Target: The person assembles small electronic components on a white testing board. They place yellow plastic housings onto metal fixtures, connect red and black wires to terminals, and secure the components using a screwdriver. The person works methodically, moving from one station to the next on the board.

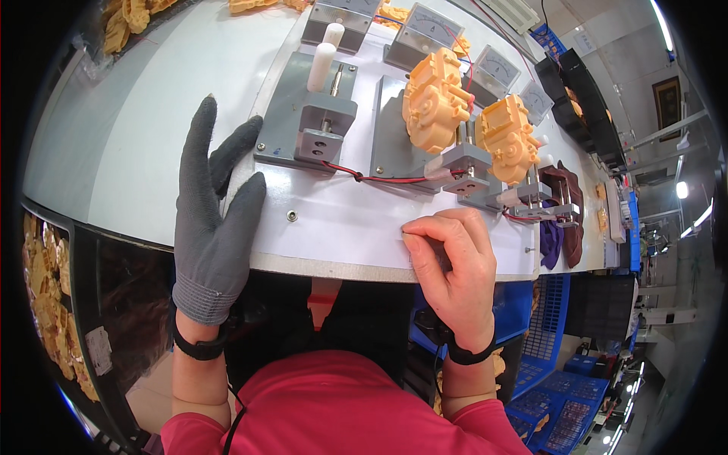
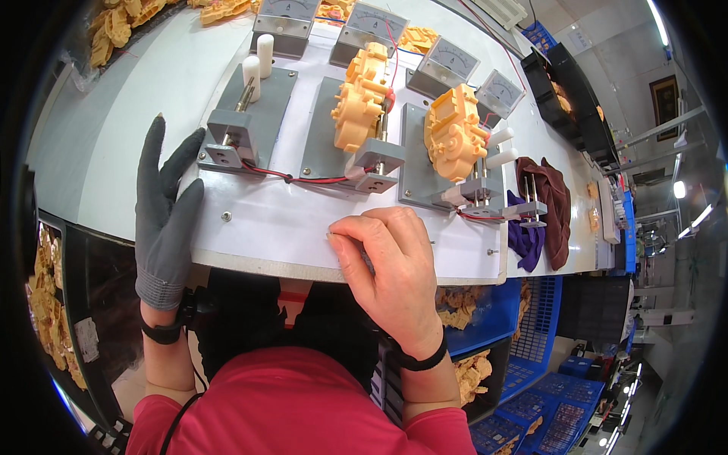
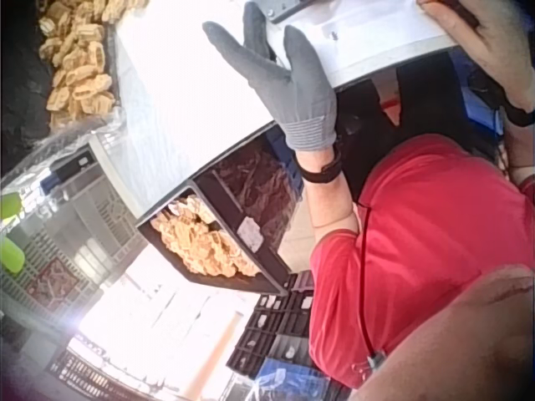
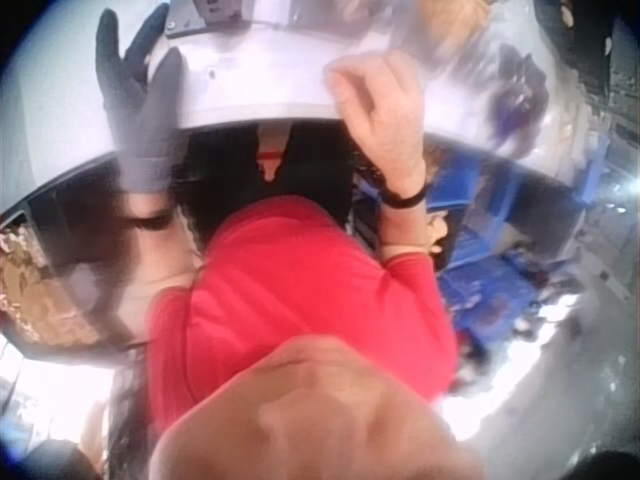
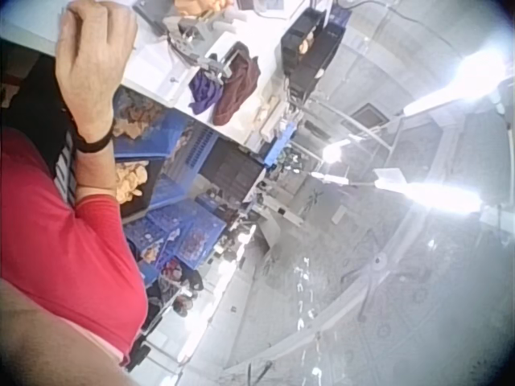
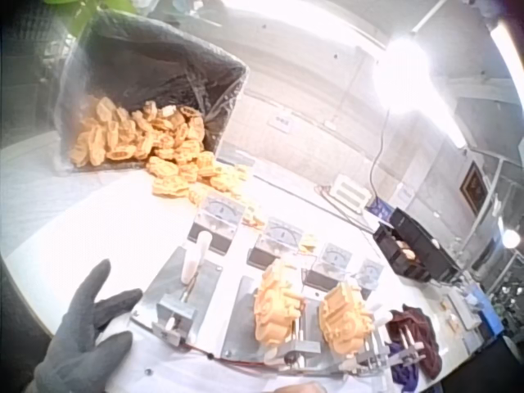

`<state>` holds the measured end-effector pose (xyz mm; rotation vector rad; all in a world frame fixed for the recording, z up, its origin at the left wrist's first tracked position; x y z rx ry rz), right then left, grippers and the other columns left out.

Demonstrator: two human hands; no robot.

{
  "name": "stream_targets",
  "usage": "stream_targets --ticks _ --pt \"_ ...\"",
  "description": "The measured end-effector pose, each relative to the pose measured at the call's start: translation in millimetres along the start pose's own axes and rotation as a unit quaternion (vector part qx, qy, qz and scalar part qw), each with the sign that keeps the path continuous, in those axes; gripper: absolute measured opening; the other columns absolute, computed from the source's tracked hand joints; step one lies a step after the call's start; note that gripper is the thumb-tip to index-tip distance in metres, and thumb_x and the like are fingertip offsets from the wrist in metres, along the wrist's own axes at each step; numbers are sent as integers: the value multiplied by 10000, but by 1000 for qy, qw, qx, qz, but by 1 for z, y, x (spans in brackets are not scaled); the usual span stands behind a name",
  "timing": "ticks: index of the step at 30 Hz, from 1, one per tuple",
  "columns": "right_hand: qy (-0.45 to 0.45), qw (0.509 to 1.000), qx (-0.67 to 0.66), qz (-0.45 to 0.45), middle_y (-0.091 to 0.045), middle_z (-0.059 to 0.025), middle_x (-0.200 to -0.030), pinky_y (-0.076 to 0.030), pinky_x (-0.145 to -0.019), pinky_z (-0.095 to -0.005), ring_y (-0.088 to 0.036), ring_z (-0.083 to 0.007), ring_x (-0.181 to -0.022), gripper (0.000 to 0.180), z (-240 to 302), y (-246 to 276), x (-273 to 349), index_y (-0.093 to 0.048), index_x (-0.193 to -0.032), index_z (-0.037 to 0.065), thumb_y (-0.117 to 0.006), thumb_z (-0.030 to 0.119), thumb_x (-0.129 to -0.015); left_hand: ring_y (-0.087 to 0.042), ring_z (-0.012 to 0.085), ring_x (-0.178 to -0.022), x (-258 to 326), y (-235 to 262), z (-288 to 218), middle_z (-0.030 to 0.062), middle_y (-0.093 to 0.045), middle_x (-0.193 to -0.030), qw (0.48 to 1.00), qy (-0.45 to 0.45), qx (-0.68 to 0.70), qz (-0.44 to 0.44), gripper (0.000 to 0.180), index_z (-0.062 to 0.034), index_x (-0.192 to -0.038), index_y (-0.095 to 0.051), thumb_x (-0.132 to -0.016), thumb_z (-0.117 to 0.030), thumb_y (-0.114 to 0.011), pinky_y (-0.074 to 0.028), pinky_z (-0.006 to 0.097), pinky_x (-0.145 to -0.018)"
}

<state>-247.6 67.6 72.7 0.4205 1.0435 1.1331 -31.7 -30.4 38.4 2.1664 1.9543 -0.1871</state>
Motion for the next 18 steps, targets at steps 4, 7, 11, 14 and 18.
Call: stream_targets --ticks 4,7,11,14,18 --pt "-2 1000 0 0 -612 -70 -853 -457 -710 -365 -580 -259 -805 133 0 0 1 -674 -913 58 -756 50 -808 -458 298 -1381 0 0 -1 298 -456 -1462 1000 3 0 1 741 -52 -1581 -195 -895 17 -469 -364 382 -1120" --pt "-12 1000 -3 -1 -612 -71 -855 -457 -713 -368 -579 -261 -805 126 -1 -1 1 -670 -912 56 -750 47 -814 -480 290 -1356 0 2 2 278 -492 -1428 1000 -7 1 -2 749 -61 -1580 -196 -898 17 -498 -379 393 -1110" --pt "-17 1000 -5 -5 -612 -71 -855 -455 -716 -369 -577 -261 -806 119 0 -1 1 -669 -910 55 -744 44 -819 -492 289 -1345 0 2 3 269 -511 -1410 1000 -14 7 -1 752 -67 -1579 -198 -900 17 -511 -389 401 -1102" --pt "-15 1000 -2 -7 -612 -70 -856 -453 -719 -368 -576 -259 -805 116 0 -1 1 -669 -910 56 -742 45 -820 -491 291 -1346 0 2 4 269 -510 -1412 1000 -9 10 -1 748 -67 -1579 -200 -902 16 -508 -388 400 -1103" --pt "-9 1000 6 -12 -613 -65 -855 -443 -729 -364 -575 -253 -808 120 2 -2 2 -673 -909 64 -748 56 -818 -485 287 -1350 1 4 3 277 -487 -1434 1000 -7 16 -1 742 -62 -1579 -200 -905 15 -499 -384 387 -1104"
Point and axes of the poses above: each hand's wrist, its own x-axis away from the middle knuckle, its own y-axis out of the back of the hand, z = x × y, the point moved 5 cm from there along -x, towards the middle knuckle
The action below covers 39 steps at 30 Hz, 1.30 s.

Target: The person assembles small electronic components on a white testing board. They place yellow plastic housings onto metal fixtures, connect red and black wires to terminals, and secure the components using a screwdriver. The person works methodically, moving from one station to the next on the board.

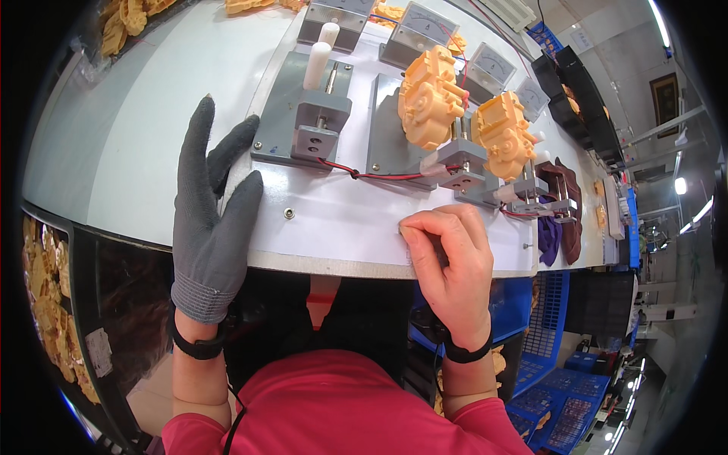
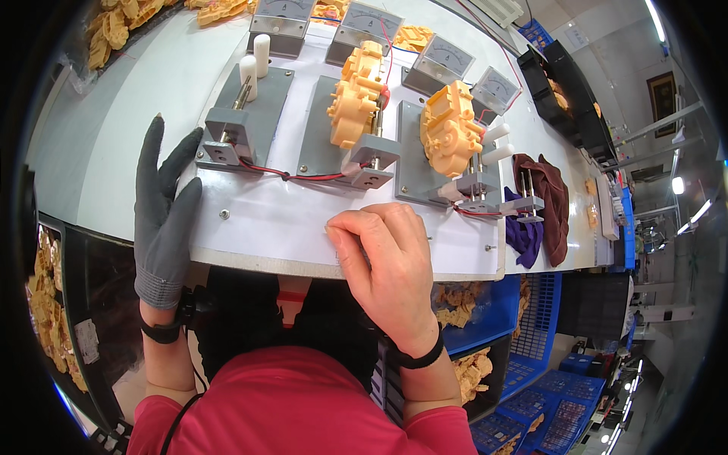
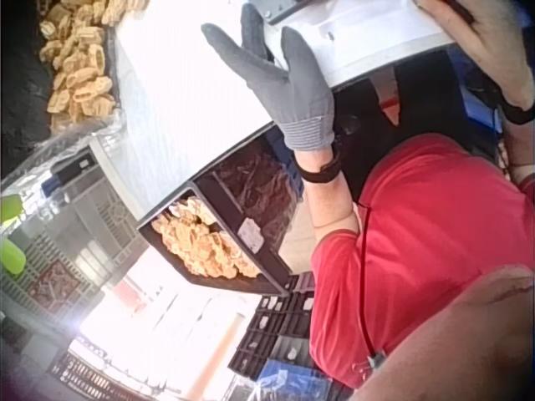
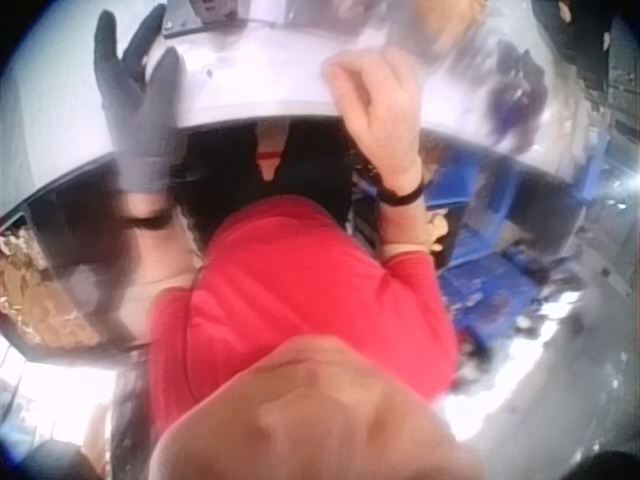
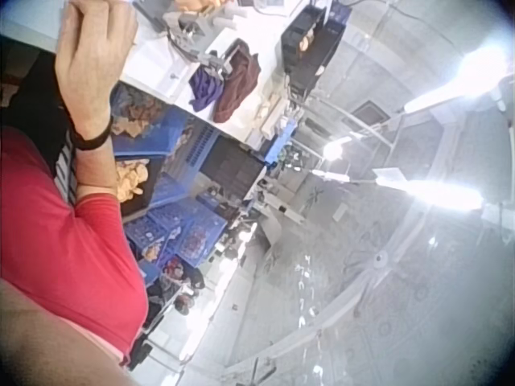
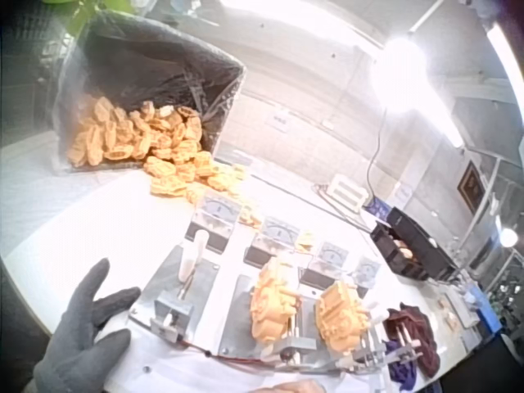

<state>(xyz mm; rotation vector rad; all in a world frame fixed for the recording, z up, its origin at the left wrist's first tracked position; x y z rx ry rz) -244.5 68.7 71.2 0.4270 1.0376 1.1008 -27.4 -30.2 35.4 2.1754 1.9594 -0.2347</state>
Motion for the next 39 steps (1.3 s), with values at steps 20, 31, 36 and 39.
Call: stream_targets --ticks 20,31,36,39 --pt "34 998 9 -48 -539 -14 -877 -402 -756 -355 -548 -220 -836 140 -8 6 -1 -644 -889 123 -755 126 -803 -472 243 -1332 3 -10 -2 221 -327 -1569 997 68 -3 -21 628 -82 -1583 -233 -994 -129 -445 -387 363 -1089" --pt "33 998 11 -43 -517 -5 -852 -386 -740 -343 -527 -206 -827 148 -9 4 -2 -629 -881 118 -750 138 -798 -445 237 -1346 2 9 18 199 -351 -1558 993 98 -45 -54 601 -32 -1563 -249 -1005 -122 -452 -359 370 -1106" --pt "30 999 16 -27 -571 28 -864 -383 -741 -331 -554 -186 -811 208 -9 6 -3 -665 -914 135 -798 135 -754 -445 234 -1343 4 13 18 194 -359 -1551 992 96 -62 -59 600 -7 -1553 -255 -1006 -134 -466 -359 368 -1107" --pt "30 999 13 -33 -575 28 -867 -385 -745 -330 -557 -185 -806 217 -11 7 -2 -670 -923 142 -801 137 -749 -444 237 -1344 2 6 18 190 -346 -1556 996 78 -20 -35 599 -1 -1550 -255 -1002 -134 -458 -360 371 -1111"
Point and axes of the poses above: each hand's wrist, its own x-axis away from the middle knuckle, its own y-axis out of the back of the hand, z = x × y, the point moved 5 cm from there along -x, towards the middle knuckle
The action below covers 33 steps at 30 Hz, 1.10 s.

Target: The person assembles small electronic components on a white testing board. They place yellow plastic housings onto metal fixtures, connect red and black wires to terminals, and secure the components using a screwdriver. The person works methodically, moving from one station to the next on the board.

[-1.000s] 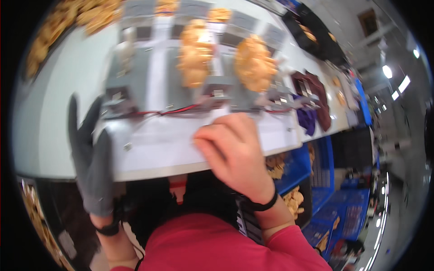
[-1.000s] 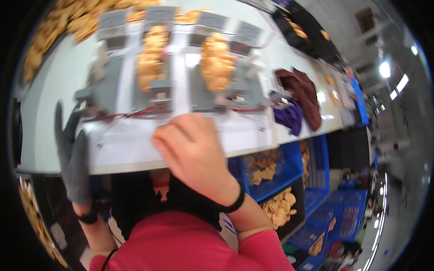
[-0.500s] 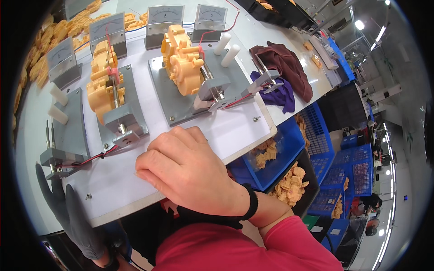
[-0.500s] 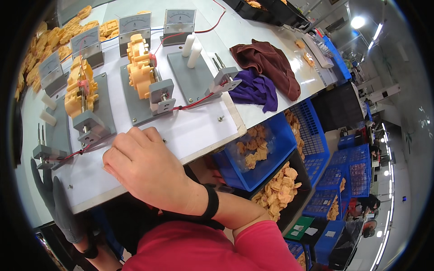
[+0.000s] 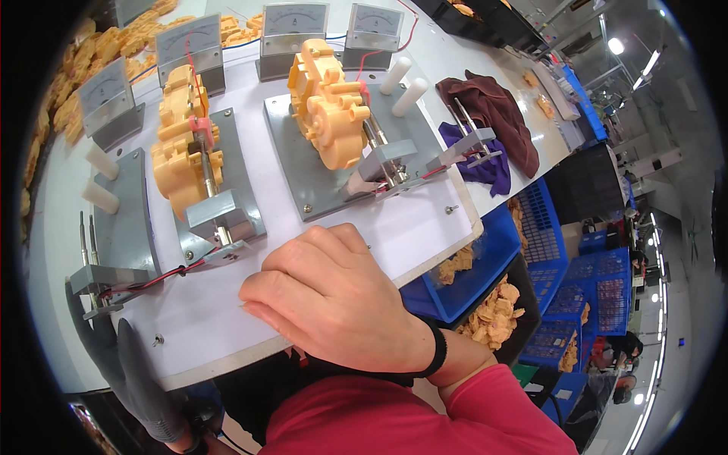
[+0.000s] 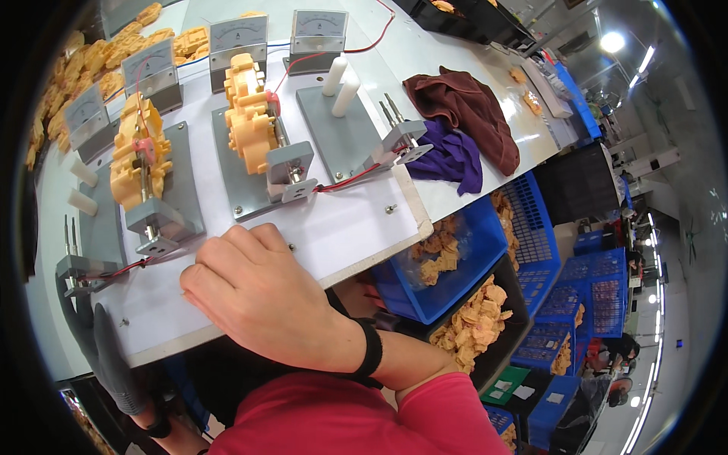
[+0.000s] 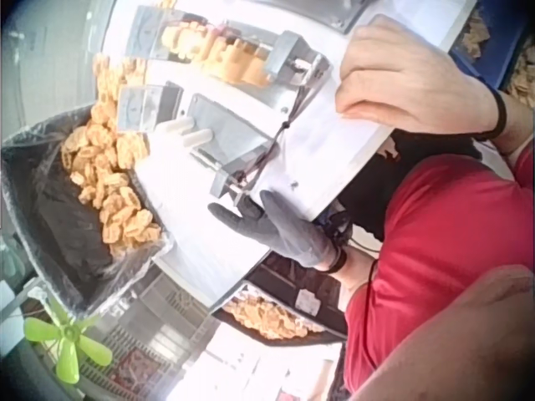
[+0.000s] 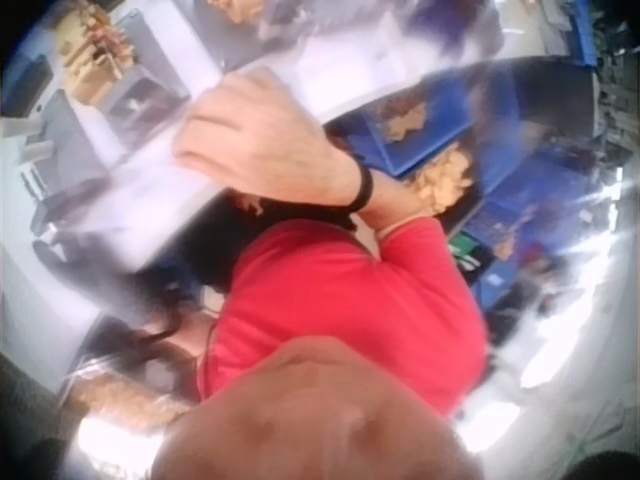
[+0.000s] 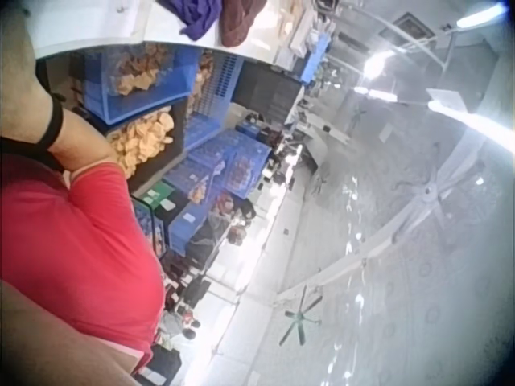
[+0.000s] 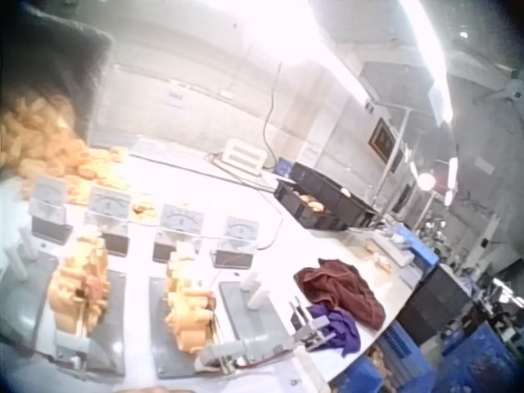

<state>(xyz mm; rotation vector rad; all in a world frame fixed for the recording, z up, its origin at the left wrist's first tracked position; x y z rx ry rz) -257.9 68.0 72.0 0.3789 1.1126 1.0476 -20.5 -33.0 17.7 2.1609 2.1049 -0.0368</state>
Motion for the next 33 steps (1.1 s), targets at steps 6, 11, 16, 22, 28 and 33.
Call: stream_targets --ticks 6,11,16,22,28,33 --pt "7 1000 -2 15 -596 7 -868 -403 -733 -346 -575 -199 -811 197 1 1 -4 -688 -895 136 -800 123 -734 -453 267 -1331 2 -12 -16 234 -416 -1475 1000 11 -24 -6 723 -28 -1580 -198 -895 -16 -432 -347 359 -1111" --pt "19 1000 7 0 -594 5 -876 -412 -762 -357 -578 -204 -833 174 6 0 -3 -687 -923 127 -765 110 -768 -462 254 -1323 0 -12 -16 268 -432 -1470 998 -29 41 42 768 -46 -1587 -169 -890 50 -476 -323 365 -1122" --pt "21 1000 9 -9 -610 7 -897 -414 -777 -354 -586 -203 -849 156 7 1 -1 -693 -925 130 -770 117 -789 -477 272 -1333 1 -9 -21 283 -432 -1480 998 -29 10 47 763 -54 -1581 -179 -882 58 -466 -331 378 -1129" --pt "30 999 -1 -13 -606 7 -892 -414 -775 -358 -576 -202 -845 145 8 4 -1 -695 -918 128 -770 118 -795 -484 261 -1330 0 -11 -21 263 -443 -1482 998 -28 7 55 753 -59 -1577 -184 -888 72 -459 -352 371 -1123" --pt "40 999 -2 -14 -601 11 -889 -414 -782 -360 -573 -199 -841 128 6 5 -2 -693 -916 127 -761 122 -808 -477 260 -1338 -1 -12 -22 263 -429 -1493 998 -32 1 61 743 -54 -1575 -180 -899 61 -464 -354 362 -1120" --pt "50 999 1 -6 -594 5 -925 -415 -797 -359 -571 -197 -866 164 8 1 -3 -684 -957 121 -755 117 -809 -473 258 -1341 -2 -11 -23 262 -439 -1481 998 -37 -14 56 749 -45 -1573 -186 -887 67 -464 -350 364 -1123"
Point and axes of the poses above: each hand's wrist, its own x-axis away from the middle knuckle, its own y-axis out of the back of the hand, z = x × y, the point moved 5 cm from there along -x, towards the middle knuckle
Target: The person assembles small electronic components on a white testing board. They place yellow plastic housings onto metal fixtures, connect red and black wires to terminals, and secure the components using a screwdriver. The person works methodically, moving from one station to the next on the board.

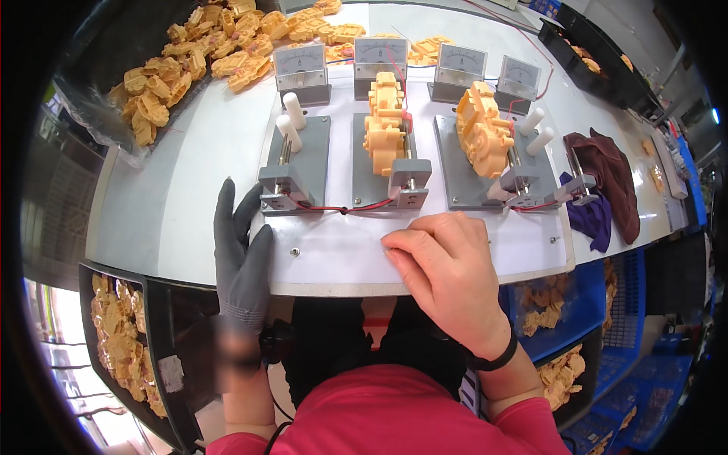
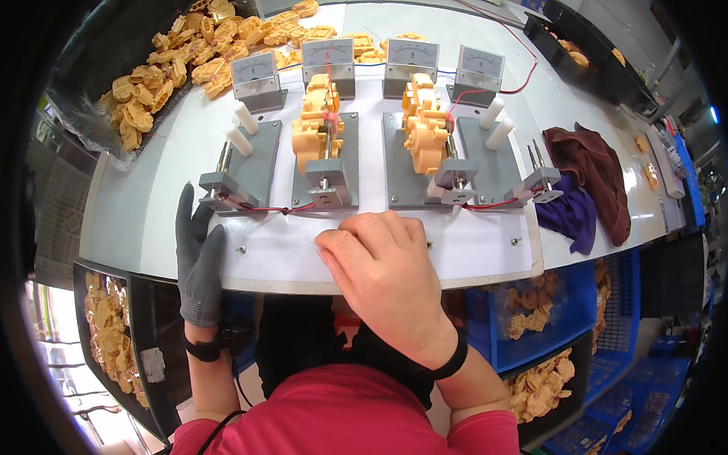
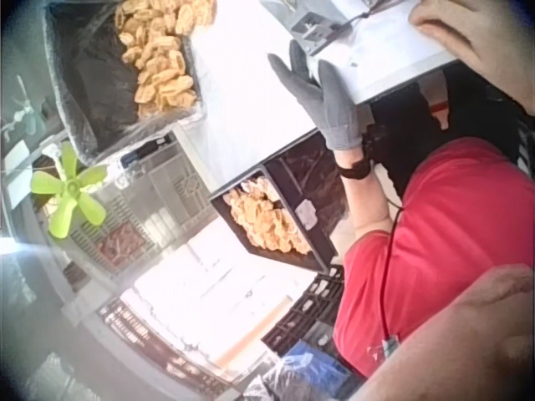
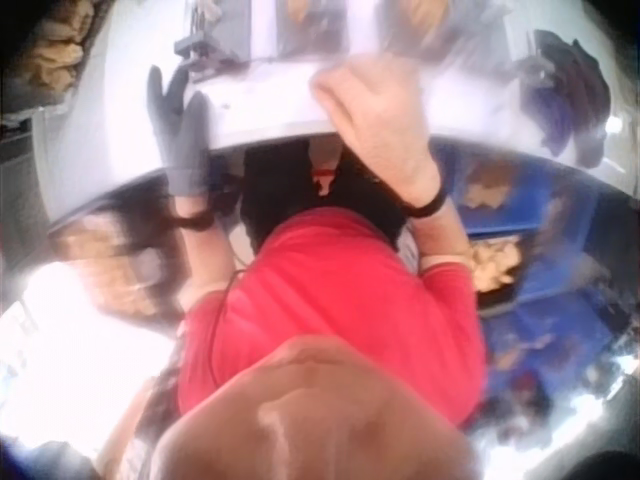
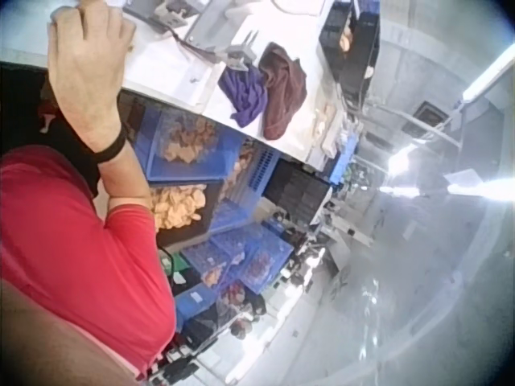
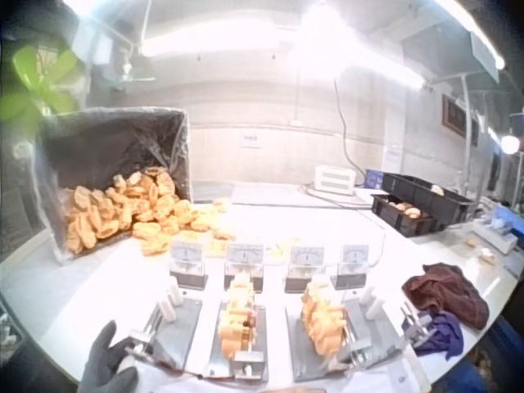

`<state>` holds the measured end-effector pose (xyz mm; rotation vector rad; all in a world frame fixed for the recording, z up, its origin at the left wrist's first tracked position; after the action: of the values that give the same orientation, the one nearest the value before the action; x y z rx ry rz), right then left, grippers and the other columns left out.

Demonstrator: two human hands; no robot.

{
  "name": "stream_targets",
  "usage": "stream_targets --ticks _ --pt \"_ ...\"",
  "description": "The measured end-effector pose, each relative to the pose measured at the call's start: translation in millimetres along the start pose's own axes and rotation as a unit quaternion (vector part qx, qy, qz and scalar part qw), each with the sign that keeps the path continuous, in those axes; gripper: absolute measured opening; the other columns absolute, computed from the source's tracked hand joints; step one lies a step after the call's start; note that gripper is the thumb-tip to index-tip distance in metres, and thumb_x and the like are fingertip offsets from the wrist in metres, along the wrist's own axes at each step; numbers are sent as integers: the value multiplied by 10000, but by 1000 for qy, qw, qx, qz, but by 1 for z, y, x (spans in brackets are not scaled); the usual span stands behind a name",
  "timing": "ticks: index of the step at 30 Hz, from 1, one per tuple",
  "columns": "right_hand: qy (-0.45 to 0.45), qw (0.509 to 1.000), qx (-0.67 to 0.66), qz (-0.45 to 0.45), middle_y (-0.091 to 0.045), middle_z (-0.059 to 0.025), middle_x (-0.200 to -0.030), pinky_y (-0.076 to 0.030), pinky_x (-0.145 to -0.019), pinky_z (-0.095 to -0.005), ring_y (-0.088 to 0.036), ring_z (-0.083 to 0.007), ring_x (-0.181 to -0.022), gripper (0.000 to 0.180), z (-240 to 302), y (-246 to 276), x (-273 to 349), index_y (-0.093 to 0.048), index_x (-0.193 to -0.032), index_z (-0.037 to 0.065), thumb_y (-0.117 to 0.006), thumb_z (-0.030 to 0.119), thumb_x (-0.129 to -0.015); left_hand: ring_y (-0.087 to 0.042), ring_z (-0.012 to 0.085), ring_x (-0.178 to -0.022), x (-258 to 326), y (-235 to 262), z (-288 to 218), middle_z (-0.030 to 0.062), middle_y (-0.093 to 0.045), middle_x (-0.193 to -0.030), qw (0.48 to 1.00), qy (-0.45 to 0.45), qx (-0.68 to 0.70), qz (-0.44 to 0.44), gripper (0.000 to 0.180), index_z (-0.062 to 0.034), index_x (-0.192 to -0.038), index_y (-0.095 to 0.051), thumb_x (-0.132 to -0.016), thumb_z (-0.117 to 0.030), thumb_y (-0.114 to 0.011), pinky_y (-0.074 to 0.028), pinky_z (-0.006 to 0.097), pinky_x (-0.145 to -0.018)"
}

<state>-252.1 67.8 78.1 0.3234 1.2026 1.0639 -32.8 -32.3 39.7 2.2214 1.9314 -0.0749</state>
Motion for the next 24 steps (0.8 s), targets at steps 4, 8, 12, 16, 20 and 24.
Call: stream_targets --ticks 4,8,12,16,20,24 --pt "-1 1000 -8 18 -588 -1 -955 -411 -806 -355 -571 -192 -906 211 0 0 -2 -683 -994 121 -756 99 -798 -466 266 -1345 2 0 -3 260 -441 -1474 1000 22 -20 -5 748 -44 -1573 -190 -886 52 -468 -342 372 -1129" --pt "-16 998 -33 42 -588 5 -961 -404 -818 -351 -570 -191 -919 257 -2 1 -2 -690 -1028 126 -760 79 -785 -453 276 -1355 3 -3 -4 261 -436 -1474 998 48 -24 -18 737 -34 -1569 -197 -889 34 -474 -332 381 -1137" --pt "-30 997 -41 52 -594 10 -975 -400 -831 -353 -567 -195 -922 262 -3 3 -4 -698 -1023 128 -768 75 -775 -450 278 -1356 3 -4 -8 262 -427 -1480 997 72 -24 -25 731 -18 -1565 -186 -891 36 -463 -325 386 -1142" --pt "-58 996 -38 60 -600 10 -990 -399 -838 -357 -568 -204 -931 249 -3 2 -3 -706 -998 136 -779 83 -766 -450 276 -1356 3 -1 -5 256 -418 -1493 996 88 -22 -12 735 -16 -1565 -175 -890 39 -460 -323 389 -1143" --pt "-60 996 -20 62 -604 4 -971 -409 -817 -354 -570 -214 -896 231 -1 1 -5 -706 -957 138 -790 85 -749 -418 287 -1387 0 1 -4 235 -401 -1515 998 40 -41 26 738 -12 -1564 -182 -887 42 -471 -289 407 -1167" --pt "-64 997 15 50 -606 -8 -935 -419 -780 -349 -572 -223 -845 209 1 0 -4 -701 -904 127 -801 78 -726 -376 309 -1422 -3 -1 -2 238 -385 -1522 996 -3 -50 76 751 -4 -1565 -178 -886 48 -493 -273 418 -1179"
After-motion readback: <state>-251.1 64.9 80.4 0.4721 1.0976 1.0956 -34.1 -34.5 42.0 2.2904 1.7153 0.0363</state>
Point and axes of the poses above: each hand's wrist, its own x-axis away from the middle knuckle, its own y-axis out of the back of the hand, z = x × y, the point moved 5 cm from there along -x, towards the middle knuckle
